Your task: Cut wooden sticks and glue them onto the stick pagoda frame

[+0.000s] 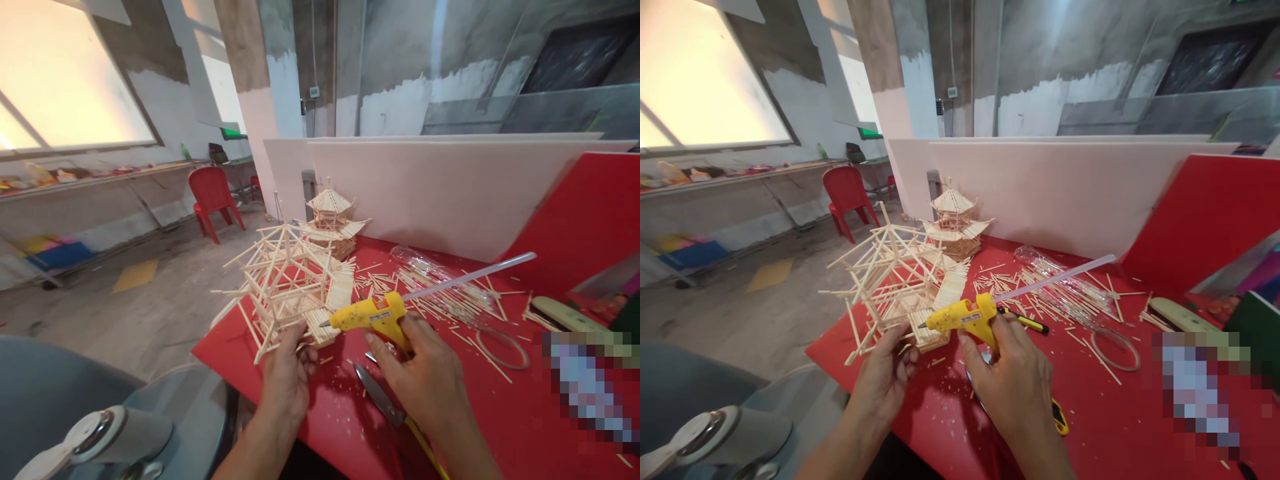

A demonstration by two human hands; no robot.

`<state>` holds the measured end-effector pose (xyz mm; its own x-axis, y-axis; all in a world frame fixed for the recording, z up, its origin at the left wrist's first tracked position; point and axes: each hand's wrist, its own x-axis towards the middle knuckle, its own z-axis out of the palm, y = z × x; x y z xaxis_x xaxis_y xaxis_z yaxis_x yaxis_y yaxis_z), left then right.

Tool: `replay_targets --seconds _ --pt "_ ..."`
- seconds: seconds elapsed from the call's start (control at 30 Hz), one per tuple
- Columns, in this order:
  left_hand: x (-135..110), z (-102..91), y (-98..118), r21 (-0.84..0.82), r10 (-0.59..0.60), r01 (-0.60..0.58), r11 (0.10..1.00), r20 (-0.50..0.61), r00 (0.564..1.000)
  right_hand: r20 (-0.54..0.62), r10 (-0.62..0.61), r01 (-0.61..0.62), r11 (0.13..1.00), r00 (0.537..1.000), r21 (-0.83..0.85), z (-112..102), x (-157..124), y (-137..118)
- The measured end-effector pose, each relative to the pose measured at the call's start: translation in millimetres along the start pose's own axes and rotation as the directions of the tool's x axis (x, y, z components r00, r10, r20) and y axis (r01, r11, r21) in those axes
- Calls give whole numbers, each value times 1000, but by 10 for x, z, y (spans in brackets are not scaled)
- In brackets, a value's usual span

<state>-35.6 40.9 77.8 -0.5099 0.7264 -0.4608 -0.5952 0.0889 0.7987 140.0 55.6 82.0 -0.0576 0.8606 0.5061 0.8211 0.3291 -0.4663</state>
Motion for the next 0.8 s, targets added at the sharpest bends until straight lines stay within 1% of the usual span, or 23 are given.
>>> replay_targets --seconds 0.1,0.2,0.37,0.43,0.6,0.8 --pt "-4 30 -23 -41 35 -35 999 -10 999 -4 -14 14 1000 1000 3 -2 9 -10" --pt "-13 54 -39 -67 45 -47 997 -33 998 -12 -46 46 999 999 12 3 21 -12" --pt "-28 74 -11 -68 22 -24 997 -36 999 -21 -76 76 997 997 -10 50 27 9" --pt "-33 79 6 -66 2 -5 998 -42 999 -28 -103 102 994 994 -43 75 24 14" --pt "-40 91 19 -58 -10 7 998 -53 999 -65 -121 111 984 991 -137 93 -1 21" --pt "-53 101 21 -65 -1 -2 998 -42 999 -49 -159 152 981 986 -120 66 -52 74"
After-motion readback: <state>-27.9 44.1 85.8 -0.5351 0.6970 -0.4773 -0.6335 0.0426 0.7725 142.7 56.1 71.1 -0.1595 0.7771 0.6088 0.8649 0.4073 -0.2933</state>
